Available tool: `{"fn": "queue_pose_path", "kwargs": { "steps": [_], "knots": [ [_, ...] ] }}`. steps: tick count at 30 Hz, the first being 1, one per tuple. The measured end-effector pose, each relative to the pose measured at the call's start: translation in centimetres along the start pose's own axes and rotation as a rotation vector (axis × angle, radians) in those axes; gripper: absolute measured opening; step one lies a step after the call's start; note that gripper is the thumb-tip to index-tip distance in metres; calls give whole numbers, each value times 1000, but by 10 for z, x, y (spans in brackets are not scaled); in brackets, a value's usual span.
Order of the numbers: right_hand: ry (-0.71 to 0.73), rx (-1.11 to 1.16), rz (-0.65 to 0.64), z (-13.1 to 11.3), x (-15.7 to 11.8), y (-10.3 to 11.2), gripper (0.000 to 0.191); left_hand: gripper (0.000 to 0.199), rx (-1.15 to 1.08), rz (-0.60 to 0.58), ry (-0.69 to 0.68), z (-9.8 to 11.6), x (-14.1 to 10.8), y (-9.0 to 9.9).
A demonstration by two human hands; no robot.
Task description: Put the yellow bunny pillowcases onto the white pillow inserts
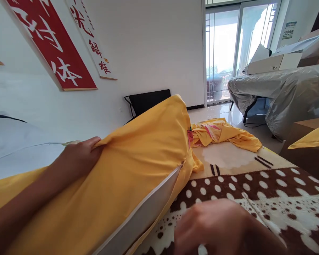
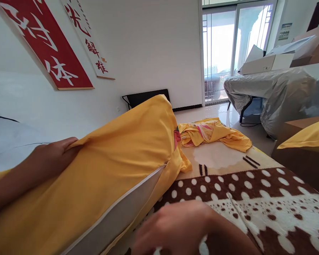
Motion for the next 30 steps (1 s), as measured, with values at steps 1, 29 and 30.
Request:
{"fn": "queue_pose_path", "kwargs": {
  "steps": [1,29,30],
  "knots": [
    [-54,-36,26,19,9,-1,25,27,1,3,0,0,-3,-3],
    [-704,-520,174,141,-34,-1,17,19,179,196,-1408,207,-81,-166],
    [-709,-526,171,141,-37,1,16,19,173,197,-1409,209,-73,-166]
  ]
}}
Point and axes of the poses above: each hand's wrist, its own x-axis towards the middle knuckle, its own y-axis out of the back of the hand, z = x × y, the point moved 5 cm from there along x, towards the middle knuckle, and after that the axes turned 1 degree about y, right-handed, at the moved point
